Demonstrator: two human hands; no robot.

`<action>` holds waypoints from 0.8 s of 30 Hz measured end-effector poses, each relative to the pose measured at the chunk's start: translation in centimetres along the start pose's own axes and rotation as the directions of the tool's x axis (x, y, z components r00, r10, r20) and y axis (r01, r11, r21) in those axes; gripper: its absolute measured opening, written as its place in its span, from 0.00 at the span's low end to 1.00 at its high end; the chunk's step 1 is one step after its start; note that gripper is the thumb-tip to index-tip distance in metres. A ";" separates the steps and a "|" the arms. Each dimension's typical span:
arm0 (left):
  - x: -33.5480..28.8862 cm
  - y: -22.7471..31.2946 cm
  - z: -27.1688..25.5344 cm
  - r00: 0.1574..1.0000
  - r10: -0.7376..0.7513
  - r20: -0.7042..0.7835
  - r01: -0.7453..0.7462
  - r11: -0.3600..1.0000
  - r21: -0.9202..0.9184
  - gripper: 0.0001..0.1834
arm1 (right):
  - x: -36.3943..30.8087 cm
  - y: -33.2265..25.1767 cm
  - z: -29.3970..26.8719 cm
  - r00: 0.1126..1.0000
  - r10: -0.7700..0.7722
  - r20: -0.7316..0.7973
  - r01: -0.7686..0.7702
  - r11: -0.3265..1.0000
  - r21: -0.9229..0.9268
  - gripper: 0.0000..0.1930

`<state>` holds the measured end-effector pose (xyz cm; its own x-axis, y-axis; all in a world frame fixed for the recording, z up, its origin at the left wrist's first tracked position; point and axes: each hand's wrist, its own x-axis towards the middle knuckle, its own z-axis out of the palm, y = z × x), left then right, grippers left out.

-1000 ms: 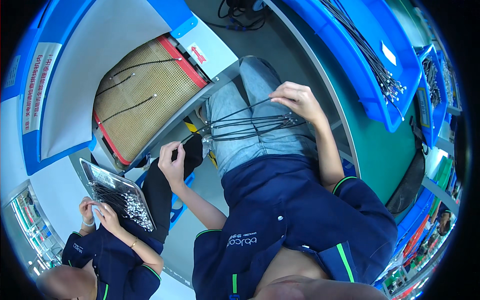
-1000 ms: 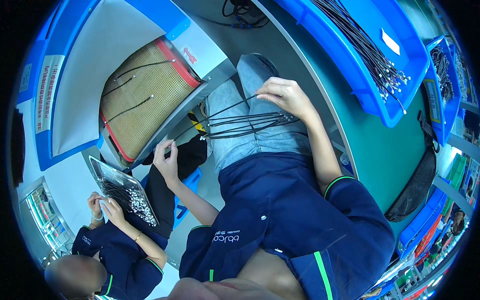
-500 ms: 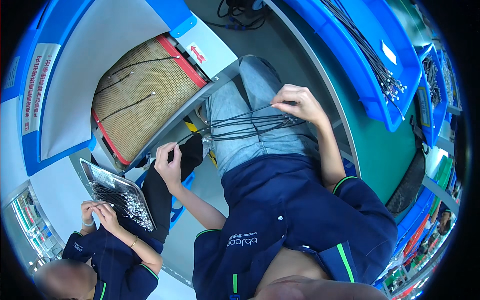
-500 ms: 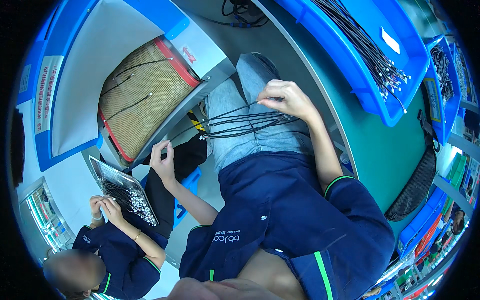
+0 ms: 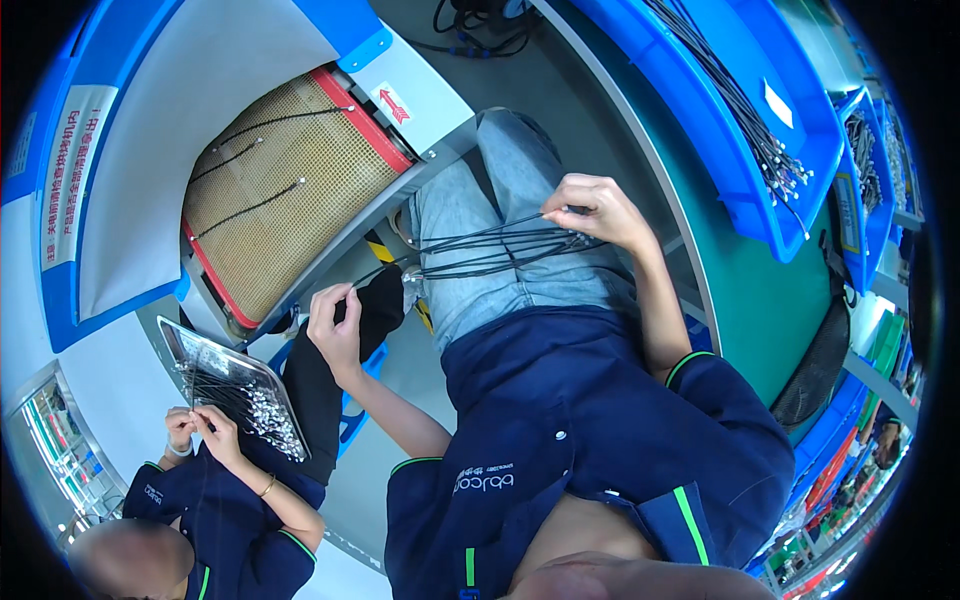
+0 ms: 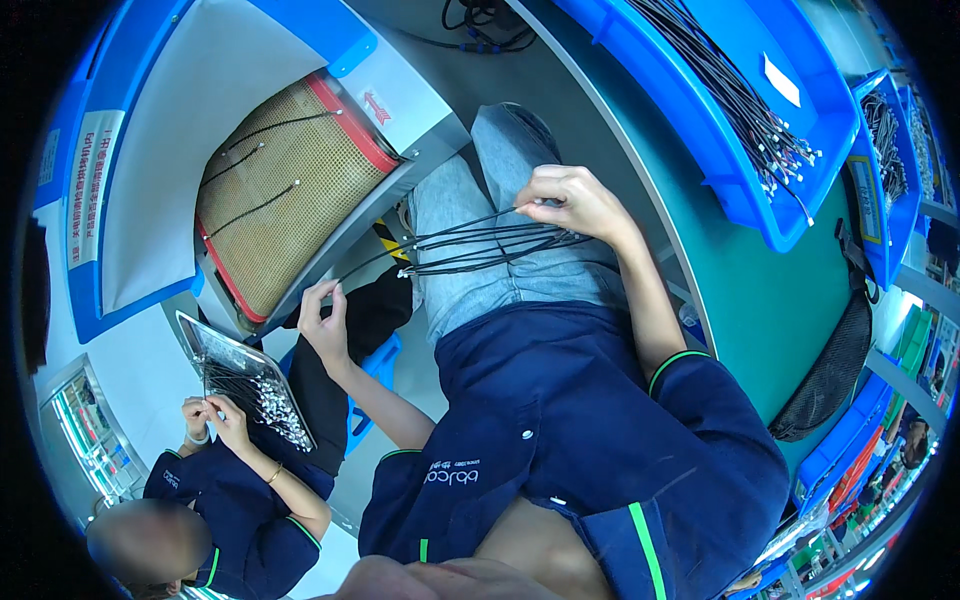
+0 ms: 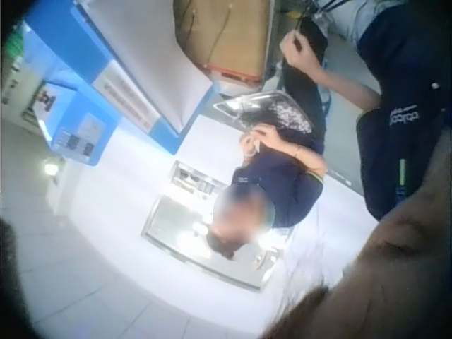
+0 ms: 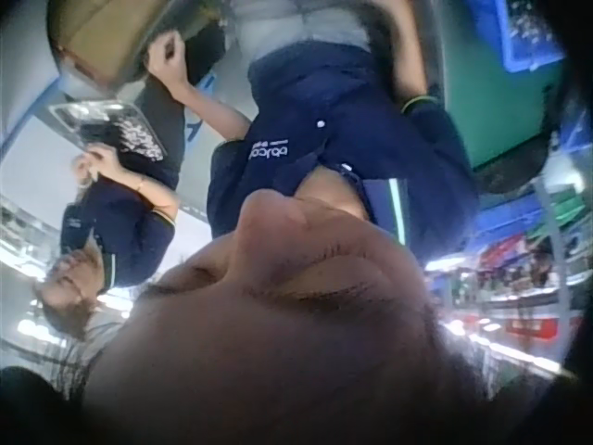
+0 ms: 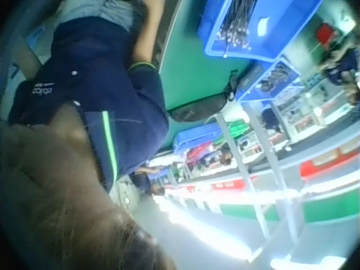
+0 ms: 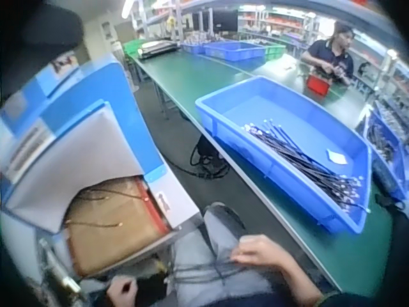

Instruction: The person sits at a workstation and repeatedly picks up thin black wires from a tray, threads them through a machine, and places them into a blue bin. A coworker is visible to the left performing a similar task.

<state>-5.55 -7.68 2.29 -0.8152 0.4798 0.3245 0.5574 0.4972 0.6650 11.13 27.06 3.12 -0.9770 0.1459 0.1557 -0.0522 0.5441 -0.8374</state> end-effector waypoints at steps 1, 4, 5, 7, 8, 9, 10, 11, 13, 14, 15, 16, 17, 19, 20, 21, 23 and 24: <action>0.1 -0.1 0.1 1.000 0.003 0.004 -0.003 1.000 -0.001 0.06 | 0.0 -0.3 -0.1 1.000 0.019 0.002 -0.019 1.000 0.000 0.04; 0.1 -0.1 0.1 1.000 0.006 0.008 -0.006 1.000 0.006 0.06 | -0.1 -0.2 -0.1 1.000 0.021 0.007 -0.021 1.000 0.006 0.04; 0.1 0.0 0.0 1.000 0.004 0.007 -0.004 1.000 0.011 0.06 | -0.1 -0.2 -0.1 1.000 0.013 0.009 -0.013 1.000 0.010 0.04; 0.1 0.0 -0.1 1.000 -0.002 0.011 0.002 1.000 0.012 0.07 | -0.1 -0.3 -0.1 1.000 0.021 0.022 -0.021 1.000 0.006 0.04; 0.1 0.0 -0.1 1.000 -0.008 0.015 0.008 1.000 0.010 0.07 | -0.1 -0.2 -0.1 0.999 0.024 0.029 -0.024 1.000 0.004 0.04; 0.1 0.0 -0.1 1.000 -0.013 0.018 0.013 1.000 0.008 0.07 | -0.1 -0.2 -0.1 0.999 0.025 0.036 -0.025 1.000 0.004 0.04; 0.2 -0.1 -0.1 1.000 -0.015 0.021 0.014 1.000 0.008 0.07 | -0.1 -0.1 -0.1 0.999 0.026 0.043 -0.026 1.000 0.003 0.04; 0.1 -0.2 0.0 1.000 -0.016 0.023 0.016 1.000 0.009 0.07 | -0.1 -0.1 -0.1 0.998 0.028 0.050 -0.028 1.000 0.002 0.04; 0.2 -0.3 0.0 1.000 -0.017 0.026 0.017 1.000 0.012 0.07 | 0.0 -0.4 -0.2 0.996 0.045 0.073 -0.046 0.999 0.011 0.04; 0.2 -0.4 0.0 0.999 -0.016 0.027 0.016 1.000 0.016 0.07 | 0.1 -0.5 -0.2 0.995 0.053 0.085 -0.055 0.998 0.015 0.04; 0.2 -0.5 0.1 0.999 -0.016 0.028 0.015 1.000 0.019 0.07 | 0.1 -0.5 -0.2 0.995 0.039 0.089 -0.039 0.999 0.006 0.04; 0.3 -0.5 0.1 0.999 -0.015 0.030 0.015 1.000 0.020 0.07 | 0.1 -0.4 -0.1 0.995 0.024 0.094 -0.023 1.000 -0.003 0.04; 0.4 -0.6 0.1 0.999 -0.014 0.031 0.013 1.000 0.023 0.07 | 0.2 -0.4 0.0 0.995 0.006 0.099 -0.005 1.000 -0.012 0.04; 0.7 -0.9 0.1 0.999 -0.013 0.040 0.012 1.000 0.020 0.07 | 0.2 -0.3 0.0 0.991 -0.007 0.134 0.010 1.000 -0.020 0.04; 0.9 -1.1 0.0 0.999 -0.012 0.046 0.011 1.000 0.019 0.07 | 0.4 -0.2 0.1 0.988 -0.020 0.152 0.023 0.999 -0.022 0.03; 1.0 -1.3 -0.1 0.999 -0.013 0.051 0.012 1.000 0.019 0.07 | 0.4 -0.2 0.2 0.986 -0.021 0.166 0.025 0.999 -0.025 0.03; 1.4 -1.8 -0.1 0.999 0.003 0.049 -0.003 1.000 0.012 0.07 | 0.5 -0.4 0.5 0.980 -0.028 0.195 0.034 0.999 -0.029 0.03; 1.7 -2.1 -0.1 0.999 0.011 0.047 -0.011 1.000 0.010 0.07 | 0.6 -0.3 0.6 0.979 -0.030 0.202 0.041 0.998 -0.051 0.03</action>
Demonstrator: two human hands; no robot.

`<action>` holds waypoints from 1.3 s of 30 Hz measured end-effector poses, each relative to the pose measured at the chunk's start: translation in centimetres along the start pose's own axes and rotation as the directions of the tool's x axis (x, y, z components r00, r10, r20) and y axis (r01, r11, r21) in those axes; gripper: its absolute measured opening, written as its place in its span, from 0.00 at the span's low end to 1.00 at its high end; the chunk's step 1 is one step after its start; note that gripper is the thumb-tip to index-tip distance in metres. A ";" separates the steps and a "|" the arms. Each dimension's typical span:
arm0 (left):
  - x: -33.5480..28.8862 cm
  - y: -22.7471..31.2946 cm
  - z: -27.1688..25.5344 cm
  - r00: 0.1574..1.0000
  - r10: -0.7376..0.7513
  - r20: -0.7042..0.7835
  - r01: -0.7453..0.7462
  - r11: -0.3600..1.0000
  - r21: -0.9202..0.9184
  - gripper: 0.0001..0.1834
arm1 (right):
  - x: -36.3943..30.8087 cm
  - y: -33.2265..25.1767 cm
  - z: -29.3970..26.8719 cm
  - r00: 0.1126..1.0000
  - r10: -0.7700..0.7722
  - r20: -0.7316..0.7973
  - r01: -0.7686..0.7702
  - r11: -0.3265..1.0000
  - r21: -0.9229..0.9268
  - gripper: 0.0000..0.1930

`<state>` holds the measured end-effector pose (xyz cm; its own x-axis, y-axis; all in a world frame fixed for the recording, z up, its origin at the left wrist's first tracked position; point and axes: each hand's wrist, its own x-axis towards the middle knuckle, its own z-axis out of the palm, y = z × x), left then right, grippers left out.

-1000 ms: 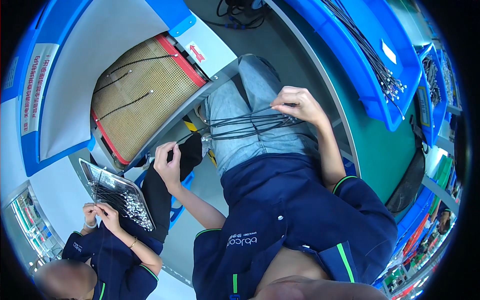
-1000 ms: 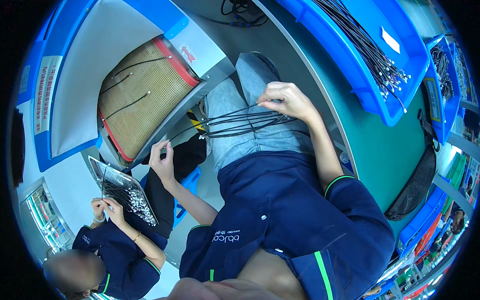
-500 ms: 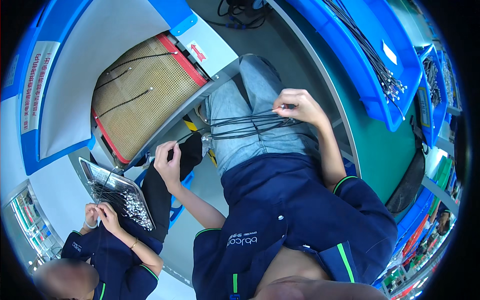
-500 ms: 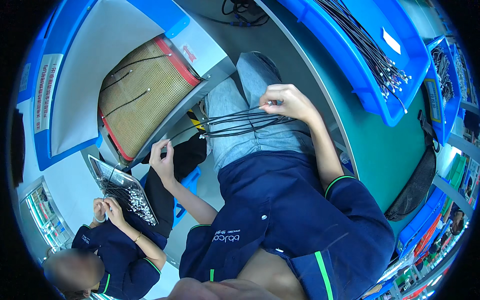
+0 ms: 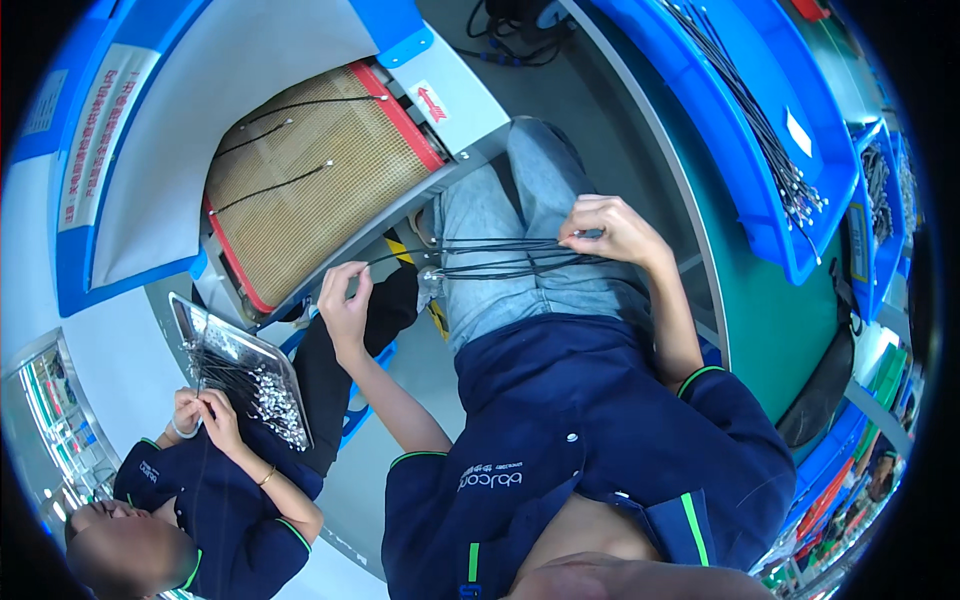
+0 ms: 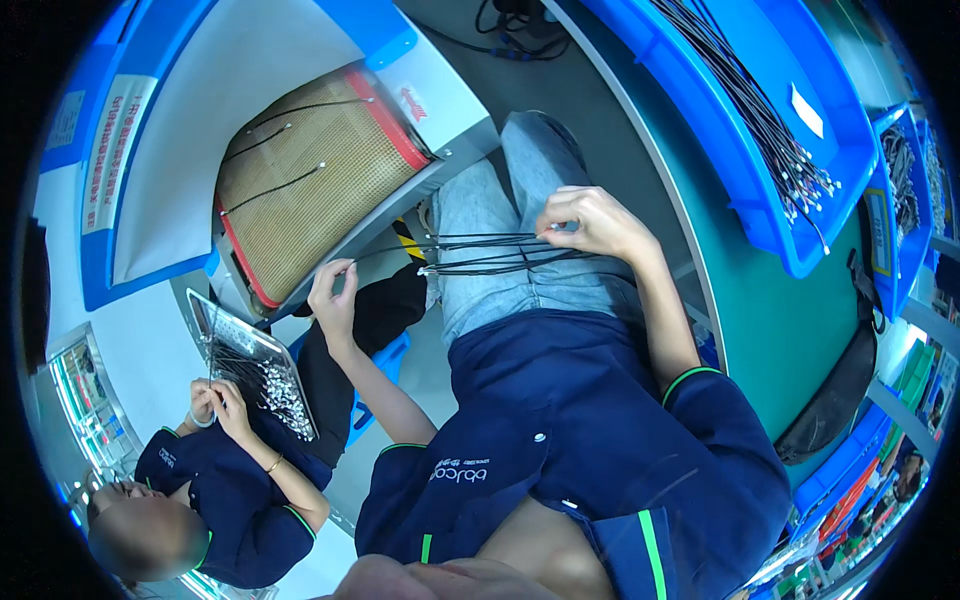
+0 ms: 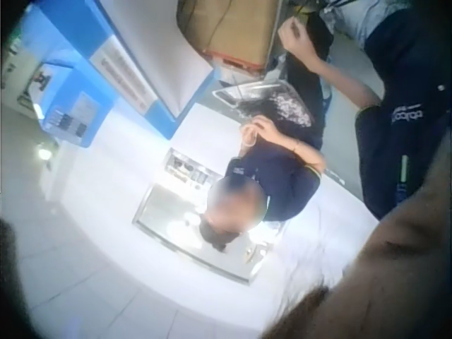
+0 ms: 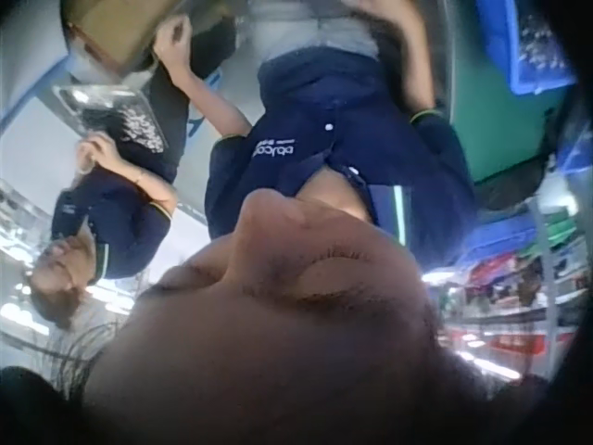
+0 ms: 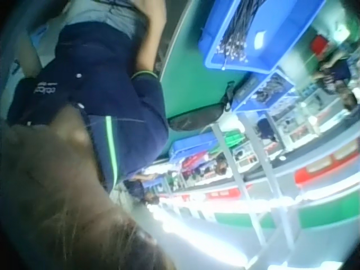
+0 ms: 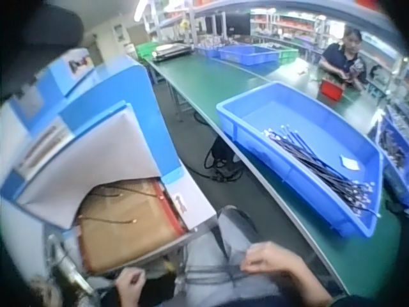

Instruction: The person sits at a workstation and repeatedly picks up thin black wires from a tray, threads them through a machine, and places them into a blue bin. A coworker is visible to the left performing a similar task.

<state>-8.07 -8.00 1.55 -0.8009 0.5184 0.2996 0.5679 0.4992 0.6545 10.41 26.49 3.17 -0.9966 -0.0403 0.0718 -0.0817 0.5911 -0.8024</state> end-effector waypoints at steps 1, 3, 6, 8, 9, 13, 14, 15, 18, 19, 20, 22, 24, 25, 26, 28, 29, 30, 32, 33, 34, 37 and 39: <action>0.3 -0.4 -0.1 1.000 -0.001 -0.007 0.001 1.000 0.003 0.07 | 0.4 -0.1 0.2 0.999 -0.016 -0.032 0.015 1.000 -0.016 0.03; 0.9 -1.0 -0.2 1.000 0.001 -0.015 -0.001 1.000 0.002 0.07 | 1.0 -0.3 0.5 0.994 -0.042 -0.099 0.037 0.998 -0.053 0.03; 2.4 -2.6 -0.9 0.999 -0.045 -0.025 0.045 0.999 0.001 0.05 | 2.8 -0.5 1.4 0.980 -0.076 -0.182 0.060 0.994 -0.093 0.04; 3.7 -3.2 -1.7 0.997 -0.079 -0.017 0.079 0.996 0.031 0.04 | 4.2 -0.1 2.4 0.963 -0.119 -0.240 0.083 0.985 -0.153 0.04; 4.3 -4.0 -1.8 0.998 -0.064 -0.026 0.065 0.997 0.035 0.04 | 4.9 -0.2 2.9 0.953 -0.122 -0.278 0.079 0.984 -0.159 0.04; 6.7 -7.1 -2.9 0.997 -0.063 -0.037 0.065 0.996 0.052 0.05 | 8.0 0.0 5.2 0.905 -0.146 -0.400 0.089 0.983 -0.158 0.05; 7.3 -7.9 -3.0 0.997 -0.053 -0.048 0.056 0.996 0.063 0.05 | 8.8 0.1 5.8 0.891 -0.163 -0.423 0.104 0.982 -0.159 0.05; 7.7 -8.6 -3.2 0.997 -0.042 -0.058 0.046 0.996 0.074 0.05 | 9.5 0.2 6.4 0.877 -0.180 -0.446 0.120 0.980 -0.161 0.05; 9.1 -9.9 -3.8 0.995 -0.089 -0.053 0.091 0.995 0.043 0.05 | 11.3 0.8 7.7 0.857 -0.200 -0.475 0.136 0.977 -0.165 0.06; 9.7 -10.3 -3.9 0.995 -0.081 -0.055 0.083 0.996 0.043 0.05 | 11.9 0.8 8.0 0.843 -0.223 -0.490 0.151 0.971 -0.183 0.06; 10.2 -10.6 -4.3 0.997 -0.072 -0.038 0.073 0.996 0.043 0.06 | 12.3 0.8 8.5 0.842 -0.210 -0.498 0.143 0.975 -0.169 0.07; 11.5 -11.2 -4.8 0.999 -0.015 -0.042 0.019 0.995 0.096 0.06 | 13.0 0.8 8.9 0.847 -0.195 -0.494 0.126 0.977 -0.170 0.07; 13.1 -11.8 -5.1 1.000 0.014 -0.011 -0.013 0.995 0.098 0.07 | 13.6 0.5 9.4 0.842 -0.183 -0.507 0.102 0.978 -0.184 0.07; 13.9 -12.0 -5.2 1.000 0.013 0.002 -0.013 0.994 0.108 0.07 | 13.9 0.4 9.6 0.833 -0.181 -0.522 0.088 0.976 -0.198 0.06; 14.8 -12.2 -5.1 1.000 0.013 0.016 -0.015 0.993 0.117 0.07 | 14.2 0.3 9.9 0.824 -0.179 -0.538 0.073 0.975 -0.212 0.06; 16.3 -12.5 -5.0 0.999 0.031 0.032 -0.035 0.991 0.126 0.07 | 14.8 -0.1 10.3 0.817 -0.138 -0.559 0.017 0.976 -0.216 0.06; 16.9 -13.0 -4.9 0.998 0.043 0.041 -0.049 0.990 0.135 0.07 | 15.1 -0.2 10.5 0.814 -0.118 -0.569 -0.010 0.976 -0.218 0.06; 17.6 -13.4 -4.9 0.997 0.056 0.050 -0.062 0.988 0.143 0.07 | 15.4 -0.4 10.6 0.811 -0.103 -0.575 -0.028 0.976 -0.214 0.06; 19.0 -14.1 -4.7 0.995 0.072 0.073 -0.082 0.985 0.152 0.07 | 15.8 -0.7 10.8 0.806 -0.071 -0.588 -0.066 0.976 -0.208 0.06; 19.5 -14.2 -4.5 0.994 0.068 0.088 -0.081 0.985 0.153 0.08 | 16.0 -0.8 10.9 0.804 -0.062 -0.591 -0.079 0.975 -0.209 0.06; 19.9 -14.3 -4.3 0.993 0.064 0.103 -0.080 0.985 0.154 0.08 | 16.1 -0.8 11.0 0.802 -0.053 -0.595 -0.091 0.974 -0.210 0.06; 21.0 -14.3 -3.6 0.991 0.044 0.125 -0.061 0.989 0.135 0.08 | 16.4 -0.6 11.0 0.796 -0.054 -0.603 -0.119 0.963 -0.243 0.06; 21.4 -14.5 -3.2 0.990 0.041 0.132 -0.058 0.990 0.128 0.08 | 16.5 -0.6 11.1 0.799 -0.056 -0.599 -0.132 0.955 -0.266 0.06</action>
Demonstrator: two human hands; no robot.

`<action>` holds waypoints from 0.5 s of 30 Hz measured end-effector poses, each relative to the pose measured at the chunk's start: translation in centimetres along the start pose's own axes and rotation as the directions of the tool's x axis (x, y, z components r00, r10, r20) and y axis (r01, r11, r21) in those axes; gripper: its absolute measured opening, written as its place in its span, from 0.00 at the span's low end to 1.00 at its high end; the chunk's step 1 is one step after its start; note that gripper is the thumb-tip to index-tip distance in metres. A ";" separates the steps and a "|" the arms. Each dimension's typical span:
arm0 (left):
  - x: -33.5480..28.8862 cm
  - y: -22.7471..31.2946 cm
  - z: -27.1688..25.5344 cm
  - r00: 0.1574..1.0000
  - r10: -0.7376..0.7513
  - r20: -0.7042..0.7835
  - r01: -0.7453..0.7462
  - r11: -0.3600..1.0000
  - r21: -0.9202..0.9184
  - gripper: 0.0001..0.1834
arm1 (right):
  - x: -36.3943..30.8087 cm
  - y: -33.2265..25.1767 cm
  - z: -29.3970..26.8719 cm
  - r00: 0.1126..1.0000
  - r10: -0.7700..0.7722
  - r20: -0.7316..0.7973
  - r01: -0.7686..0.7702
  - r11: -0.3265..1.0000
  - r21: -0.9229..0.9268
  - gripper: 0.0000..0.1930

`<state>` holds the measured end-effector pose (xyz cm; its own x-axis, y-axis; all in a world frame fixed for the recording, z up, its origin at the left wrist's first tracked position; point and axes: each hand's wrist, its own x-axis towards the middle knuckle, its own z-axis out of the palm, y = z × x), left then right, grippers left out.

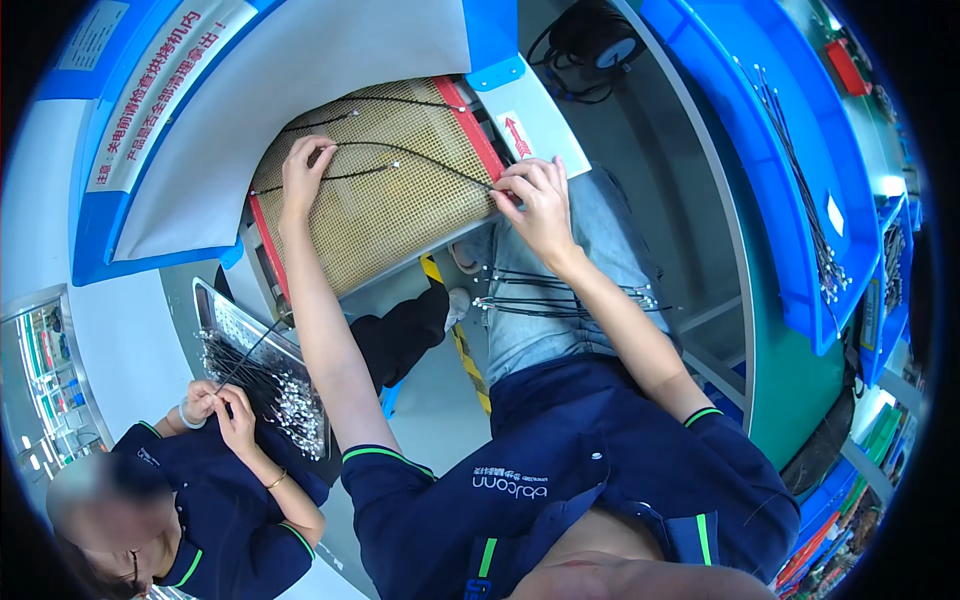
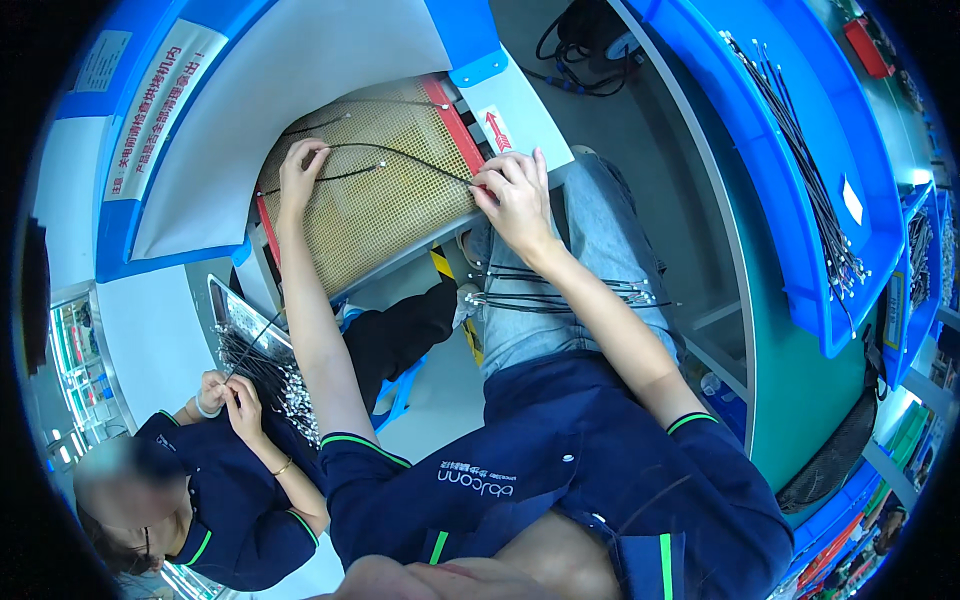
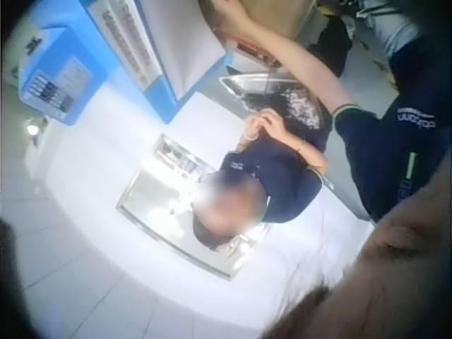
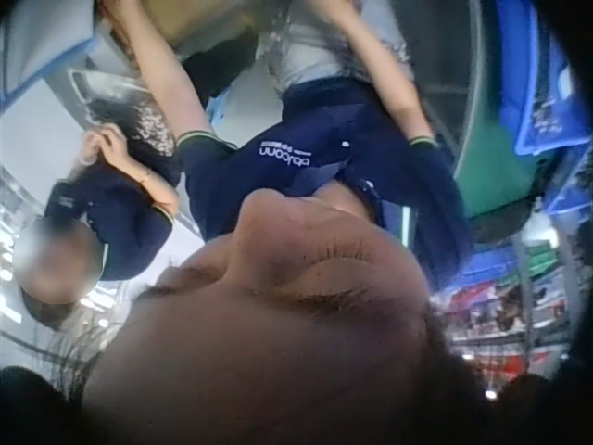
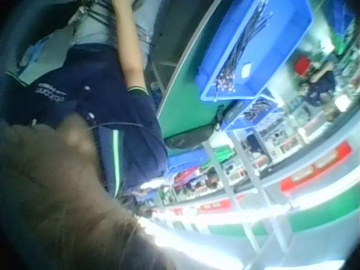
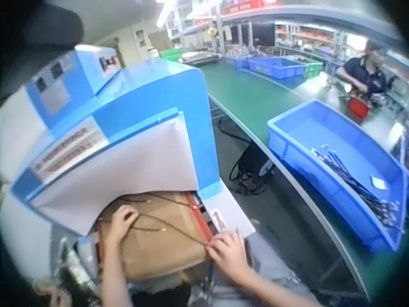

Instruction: The person sits at a workstation and repeatedly picks up thin black wires from a tray, threads them through a machine, and places them into a blue bin. A coworker is visible to the left performing a similar task.

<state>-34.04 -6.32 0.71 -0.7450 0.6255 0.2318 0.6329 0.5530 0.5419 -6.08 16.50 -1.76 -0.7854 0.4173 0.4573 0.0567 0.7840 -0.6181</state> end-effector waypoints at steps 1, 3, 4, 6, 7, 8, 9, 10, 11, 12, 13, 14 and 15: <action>0.1 0.0 0.2 1.000 0.007 0.002 -0.007 1.000 0.001 0.08 | 0.0 0.0 0.0 1.000 0.001 0.007 -0.001 1.000 -0.012 0.06; 0.2 -0.4 0.5 1.000 0.024 0.014 -0.024 1.000 0.012 0.08 | 0.0 -0.1 0.0 1.000 -0.002 0.013 0.002 0.999 -0.038 0.06; 0.3 -0.5 0.6 0.999 0.034 0.023 -0.034 0.999 0.022 0.09 | 0.0 -0.2 0.0 1.000 -0.005 0.012 0.006 0.999 -0.052 0.06; 0.3 -0.5 0.6 0.999 0.035 0.020 -0.036 0.999 0.034 0.10 | 0.2 -0.3 -0.2 1.000 -0.007 0.016 0.008 0.998 -0.060 0.07; 0.2 -0.4 0.7 1.000 0.024 0.007 -0.024 0.999 0.036 0.12 | 0.2 -0.4 -0.4 1.000 -0.006 0.023 0.007 0.999 -0.052 0.08; 0.2 -0.2 0.6 1.000 0.014 -0.006 -0.014 0.999 0.038 0.13 | 0.2 -0.5 -0.6 1.000 -0.004 0.029 0.006 0.999 -0.044 0.08; 0.2 -0.1 0.3 0.999 0.015 -0.030 -0.013 0.999 0.051 0.14 | 0.2 -0.5 -1.0 1.000 -0.017 0.017 0.017 1.000 -0.021 0.08; -0.1 0.1 -0.1 0.998 0.015 -0.055 -0.011 0.998 0.066 0.15 | 0.1 -0.5 -1.6 1.000 -0.030 0.006 0.030 1.000 0.004 0.08; -0.4 0.3 -0.5 0.997 0.015 -0.080 -0.008 0.997 0.081 0.16 | -0.1 -0.4 -2.3 0.999 -0.042 -0.006 0.043 0.999 0.030 0.08; -0.4 1.5 -0.7 0.992 0.013 -0.127 -0.003 0.997 0.081 0.16 | -0.5 0.1 -3.1 0.999 -0.033 0.008 0.033 0.997 0.070 0.08; -0.9 2.7 -0.9 0.985 0.010 -0.174 0.004 0.997 0.083 0.16 | -1.0 0.6 -4.0 0.999 -0.026 0.023 0.023 0.994 0.110 0.08; -1.5 4.4 -1.2 0.975 0.010 -0.221 0.009 0.996 0.084 0.16 | -1.6 1.1 -5.0 0.999 -0.018 0.035 0.013 0.988 0.151 0.08; -2.6 6.0 -1.5 0.964 -0.002 -0.265 0.022 0.997 0.070 0.15 | -2.2 1.5 -6.1 0.998 -0.037 0.054 0.030 0.991 0.128 0.07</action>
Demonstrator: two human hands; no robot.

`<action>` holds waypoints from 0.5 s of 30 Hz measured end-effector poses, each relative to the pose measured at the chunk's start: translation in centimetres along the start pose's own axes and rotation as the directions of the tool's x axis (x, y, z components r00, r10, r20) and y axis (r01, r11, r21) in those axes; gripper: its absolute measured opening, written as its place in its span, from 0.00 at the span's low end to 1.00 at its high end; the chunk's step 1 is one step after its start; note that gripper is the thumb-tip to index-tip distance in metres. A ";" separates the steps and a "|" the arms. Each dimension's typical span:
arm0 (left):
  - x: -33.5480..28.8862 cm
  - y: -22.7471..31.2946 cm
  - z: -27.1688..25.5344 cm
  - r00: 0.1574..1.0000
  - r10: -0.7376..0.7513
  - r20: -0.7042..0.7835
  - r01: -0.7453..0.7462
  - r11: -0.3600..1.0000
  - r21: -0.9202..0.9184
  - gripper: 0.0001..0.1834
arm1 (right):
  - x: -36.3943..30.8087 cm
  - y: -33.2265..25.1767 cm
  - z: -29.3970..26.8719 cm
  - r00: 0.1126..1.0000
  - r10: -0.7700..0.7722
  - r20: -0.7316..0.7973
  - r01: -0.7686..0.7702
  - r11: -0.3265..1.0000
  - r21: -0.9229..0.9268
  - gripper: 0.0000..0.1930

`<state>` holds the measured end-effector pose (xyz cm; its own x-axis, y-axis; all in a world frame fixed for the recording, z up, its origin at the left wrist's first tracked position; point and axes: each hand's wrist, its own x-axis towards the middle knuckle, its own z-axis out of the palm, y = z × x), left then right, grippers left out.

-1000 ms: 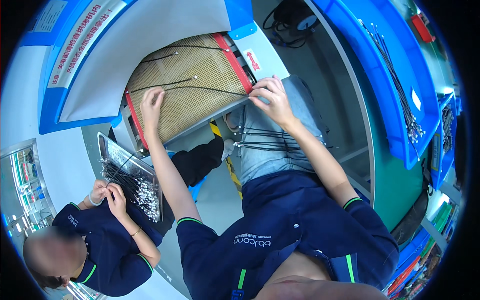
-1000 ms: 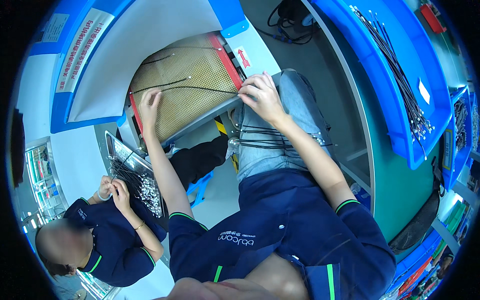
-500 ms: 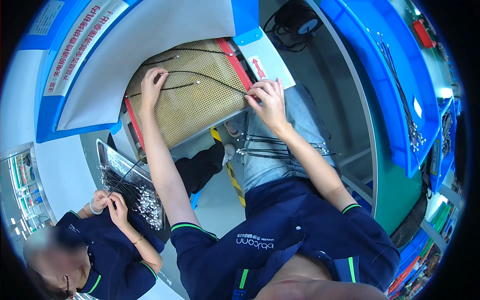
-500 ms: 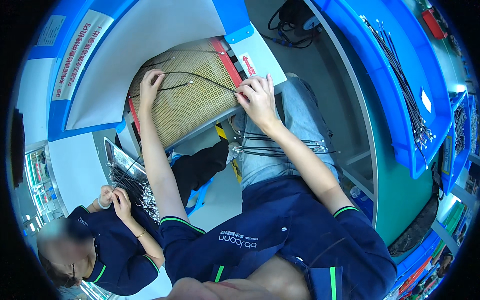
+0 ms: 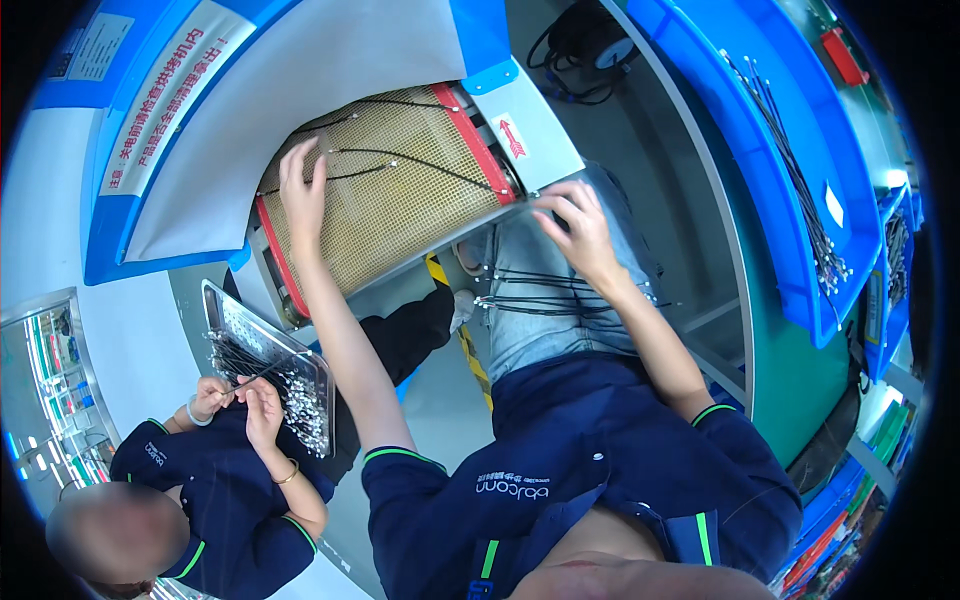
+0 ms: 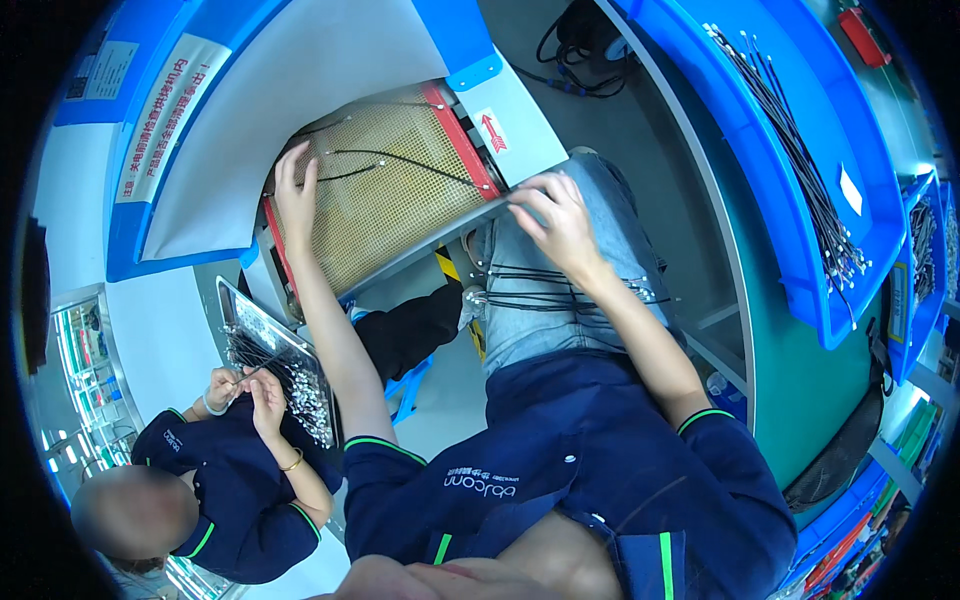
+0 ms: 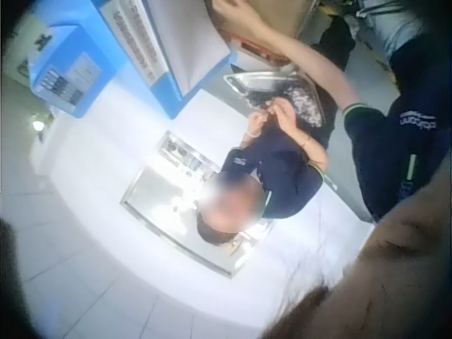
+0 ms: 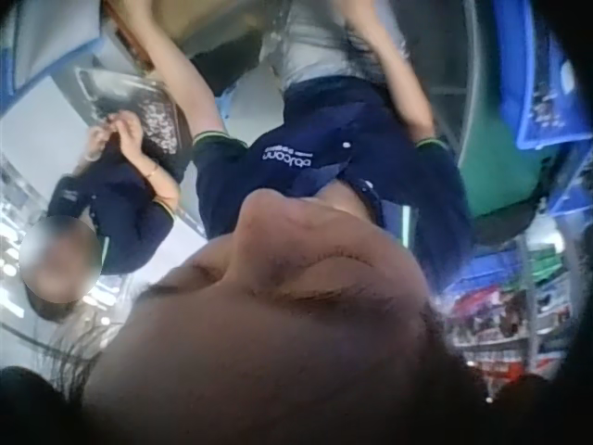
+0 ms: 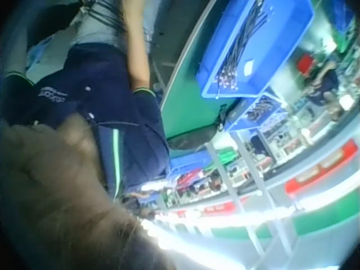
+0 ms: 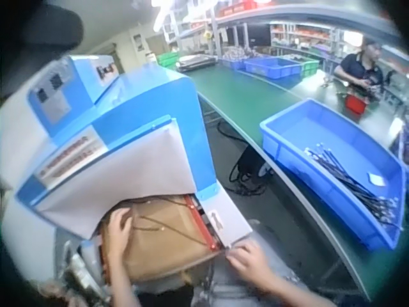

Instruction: The person sits at a workstation and repeatedly picks up thin black wires from a tray, threads them through a machine, and places them into a blue bin. A coworker is visible to the left performing a similar task.

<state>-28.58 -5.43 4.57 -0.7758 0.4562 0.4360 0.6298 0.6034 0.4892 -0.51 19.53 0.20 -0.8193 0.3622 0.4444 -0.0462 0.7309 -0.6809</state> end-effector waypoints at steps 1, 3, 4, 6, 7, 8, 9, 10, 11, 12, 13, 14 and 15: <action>-1.4 1.1 -0.2 1.000 0.012 -0.027 -0.012 1.000 -0.012 0.14 | -1.0 0.4 -0.8 0.996 0.049 0.075 -0.050 0.999 0.012 0.07; -4.5 3.3 -0.7 0.995 0.034 -0.090 -0.038 0.999 -0.035 0.14 | -3.4 1.6 -2.1 0.965 0.137 0.223 -0.146 0.989 0.024 0.07; -6.3 4.5 -0.6 0.996 0.020 -0.088 -0.026 0.997 -0.067 0.13 | -4.3 2.1 -2.9 0.928 0.163 0.336 -0.157 0.987 -0.047 0.07; -10.3 6.7 0.3 0.996 -0.016 -0.083 0.005 0.991 -0.132 0.13 | -6.6 3.6 -3.3 0.873 0.200 0.445 -0.172 0.980 -0.103 0.07; -12.0 7.8 0.9 0.996 -0.044 -0.074 0.031 0.985 -0.167 0.13 | -7.7 4.1 -3.3 0.837 0.221 0.500 -0.177 0.975 -0.133 0.08; -13.7 8.8 1.5 0.996 -0.080 -0.030 0.073 0.977 -0.200 0.13 | -8.6 4.4 -3.4 0.834 0.214 0.508 -0.169 0.977 -0.133 0.09; -15.2 9.7 2.2 0.993 -0.114 0.017 0.115 0.966 -0.232 0.12 | -9.2 4.6 -3.5 0.815 0.208 0.541 -0.145 0.977 -0.157 0.09; -16.3 10.5 3.0 0.990 -0.126 0.063 0.138 0.953 -0.268 0.12 | -9.5 4.9 -3.5 0.794 0.204 0.573 -0.121 0.976 -0.180 0.10; -17.3 11.2 3.5 0.986 -0.134 0.103 0.160 0.941 -0.297 0.12 | -9.6 5.2 -3.3 0.773 0.193 0.605 -0.091 0.977 -0.195 0.10; -18.4 11.7 4.0 0.976 -0.164 0.142 0.202 0.927 -0.315 0.12 | -10.0 5.4 -3.1 0.768 0.192 0.611 -0.072 0.974 -0.216 0.11; -19.3 12.3 4.3 0.971 -0.152 0.183 0.204 0.928 -0.311 0.12 | -10.5 5.6 -3.1 0.763 0.190 0.617 -0.063 0.973 -0.222 0.11; -19.9 12.5 4.6 0.962 -0.164 0.217 0.228 0.920 -0.318 0.12 | -10.7 5.7 -2.8 0.763 0.184 0.620 -0.052 0.973 -0.224 0.11; -20.5 12.7 4.9 0.952 -0.175 0.251 0.253 0.912 -0.323 0.12 | -10.8 5.8 -2.6 0.763 0.178 0.622 -0.042 0.973 -0.227 0.11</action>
<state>-4.88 -3.93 -1.82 -0.8587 0.4929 0.1400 0.3912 0.4541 0.8005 9.59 21.34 -7.02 -0.9884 0.0467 -0.1444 0.1193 0.8273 -0.5490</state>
